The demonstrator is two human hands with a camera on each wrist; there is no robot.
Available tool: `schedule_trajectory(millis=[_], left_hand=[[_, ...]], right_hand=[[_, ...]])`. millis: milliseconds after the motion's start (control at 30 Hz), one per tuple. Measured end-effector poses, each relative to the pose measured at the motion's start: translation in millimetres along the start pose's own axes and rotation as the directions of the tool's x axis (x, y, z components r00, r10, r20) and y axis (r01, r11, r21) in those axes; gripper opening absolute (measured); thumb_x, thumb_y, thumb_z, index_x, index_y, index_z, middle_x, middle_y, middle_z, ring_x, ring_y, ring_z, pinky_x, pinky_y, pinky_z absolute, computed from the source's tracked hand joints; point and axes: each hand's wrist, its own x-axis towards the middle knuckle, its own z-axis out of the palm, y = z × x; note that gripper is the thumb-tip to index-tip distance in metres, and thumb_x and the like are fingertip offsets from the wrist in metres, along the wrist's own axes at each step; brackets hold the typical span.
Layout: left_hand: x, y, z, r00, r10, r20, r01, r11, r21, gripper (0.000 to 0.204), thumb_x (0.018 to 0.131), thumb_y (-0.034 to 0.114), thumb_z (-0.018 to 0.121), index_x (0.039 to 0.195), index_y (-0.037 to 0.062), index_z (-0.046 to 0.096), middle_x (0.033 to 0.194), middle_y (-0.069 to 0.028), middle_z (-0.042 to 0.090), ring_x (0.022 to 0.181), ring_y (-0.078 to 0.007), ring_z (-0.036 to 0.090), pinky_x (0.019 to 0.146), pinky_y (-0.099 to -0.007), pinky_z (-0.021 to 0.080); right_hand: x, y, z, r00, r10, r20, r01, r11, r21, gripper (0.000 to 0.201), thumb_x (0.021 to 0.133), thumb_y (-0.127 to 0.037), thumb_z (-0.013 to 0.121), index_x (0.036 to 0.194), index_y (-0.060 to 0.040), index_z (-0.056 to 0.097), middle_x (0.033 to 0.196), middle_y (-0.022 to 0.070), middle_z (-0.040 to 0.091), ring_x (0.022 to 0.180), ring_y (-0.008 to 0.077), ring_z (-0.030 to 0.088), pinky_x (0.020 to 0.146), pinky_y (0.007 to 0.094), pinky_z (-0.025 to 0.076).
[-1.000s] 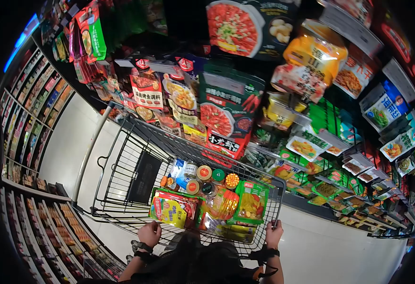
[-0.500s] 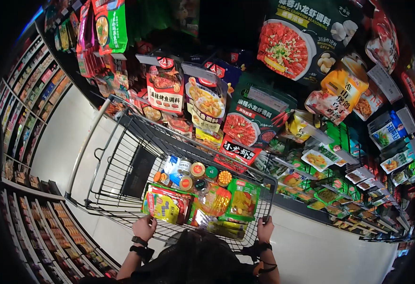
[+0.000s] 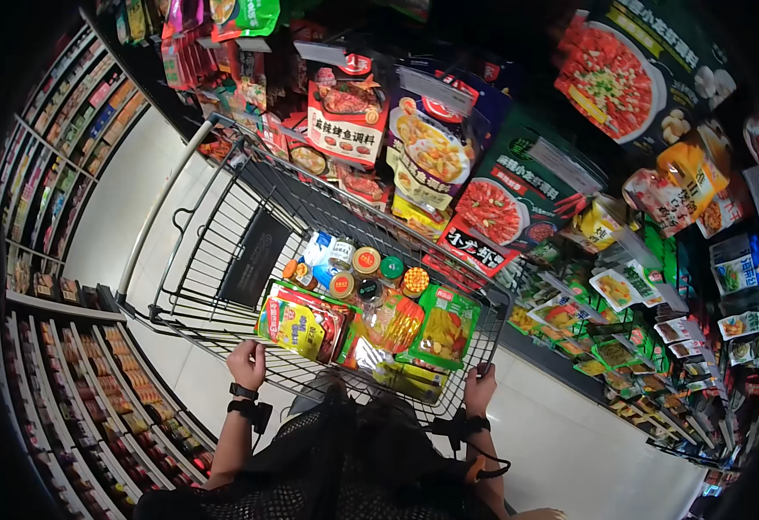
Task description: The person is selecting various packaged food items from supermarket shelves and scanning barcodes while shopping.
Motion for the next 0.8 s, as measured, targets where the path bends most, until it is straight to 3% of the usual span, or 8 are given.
schedule_trajectory(millis=[233, 300, 433, 633, 700, 800], left_hand=[[29.8, -43.2, -11.8, 0.998, 0.057, -0.012, -0.057, 0.998, -0.015, 0.019, 0.077, 0.012, 0.060, 0.060, 0.0056, 0.053, 0.054, -0.0094, 0.052, 0.049, -0.0275, 0.052, 0.046, -0.0380, 0.040], [34.2, -42.1, -15.8, 0.993, 0.054, 0.102, -0.050, 0.998, -0.042, 0.018, 0.075, 0.014, 0.061, 0.060, 0.0063, 0.055, 0.054, -0.0092, 0.053, 0.050, -0.0270, 0.054, 0.047, -0.0380, 0.042], [69.6, -72.2, -37.5, 0.904, 0.246, 0.348, -0.246, 0.968, -0.047, 0.016, 0.075, 0.018, 0.061, 0.065, 0.0070, 0.061, 0.056, -0.0081, 0.056, 0.051, -0.0257, 0.056, 0.049, -0.0363, 0.045], [88.1, -105.7, -30.5, 0.898, 0.069, 0.434, -0.113, 0.991, 0.076, 0.022, 0.080, 0.028, 0.058, 0.068, 0.0095, 0.062, 0.057, -0.0085, 0.058, 0.054, -0.0264, 0.059, 0.050, -0.0391, 0.046], [94.1, -110.0, -30.9, 0.909, -0.029, 0.415, -0.046, 0.985, 0.168, 0.022, 0.080, 0.028, 0.058, 0.070, 0.0092, 0.062, 0.058, -0.0081, 0.058, 0.054, -0.0262, 0.059, 0.050, -0.0393, 0.046], [103.7, -123.4, -37.9, 0.907, -0.057, 0.418, -0.030, 0.979, 0.200, 0.021, 0.080, 0.028, 0.058, 0.071, 0.0091, 0.062, 0.058, -0.0074, 0.059, 0.055, -0.0259, 0.060, 0.050, -0.0391, 0.046]], right_hand=[[-4.9, -30.8, 44.7, 1.000, 0.012, -0.010, -0.012, 1.000, -0.011, 0.009, 0.083, -0.006, 0.054, 0.089, -0.0012, 0.050, 0.067, 0.0071, 0.056, 0.051, 0.0166, 0.060, 0.044, 0.0287, 0.048], [-3.6, -39.9, 46.1, 0.987, 0.153, 0.036, -0.157, 0.980, 0.122, 0.008, 0.083, -0.006, 0.054, 0.089, -0.0030, 0.050, 0.070, 0.0058, 0.055, 0.052, 0.0169, 0.061, 0.043, 0.0272, 0.047], [-9.6, -64.3, 80.3, 0.978, 0.204, 0.047, -0.209, 0.964, 0.166, 0.007, 0.083, -0.005, 0.054, 0.087, -0.0023, 0.049, 0.069, 0.0065, 0.056, 0.052, 0.0156, 0.060, 0.043, 0.0276, 0.046], [-9.2, -93.4, 110.5, 0.968, 0.248, 0.046, -0.252, 0.952, 0.175, 0.006, 0.083, -0.005, 0.054, 0.087, -0.0029, 0.049, 0.069, 0.0057, 0.055, 0.052, 0.0152, 0.060, 0.043, 0.0268, 0.045], [-8.7, -98.6, 119.8, 0.984, 0.175, 0.043, -0.179, 0.973, 0.147, 0.006, 0.083, -0.005, 0.054, 0.088, -0.0030, 0.050, 0.068, 0.0047, 0.055, 0.051, 0.0142, 0.059, 0.042, 0.0264, 0.045], [-8.8, -103.2, 139.2, 0.983, 0.174, 0.059, -0.182, 0.967, 0.180, 0.006, 0.084, -0.005, 0.054, 0.088, -0.0031, 0.050, 0.068, 0.0041, 0.055, 0.049, 0.0129, 0.057, 0.042, 0.0262, 0.045]])
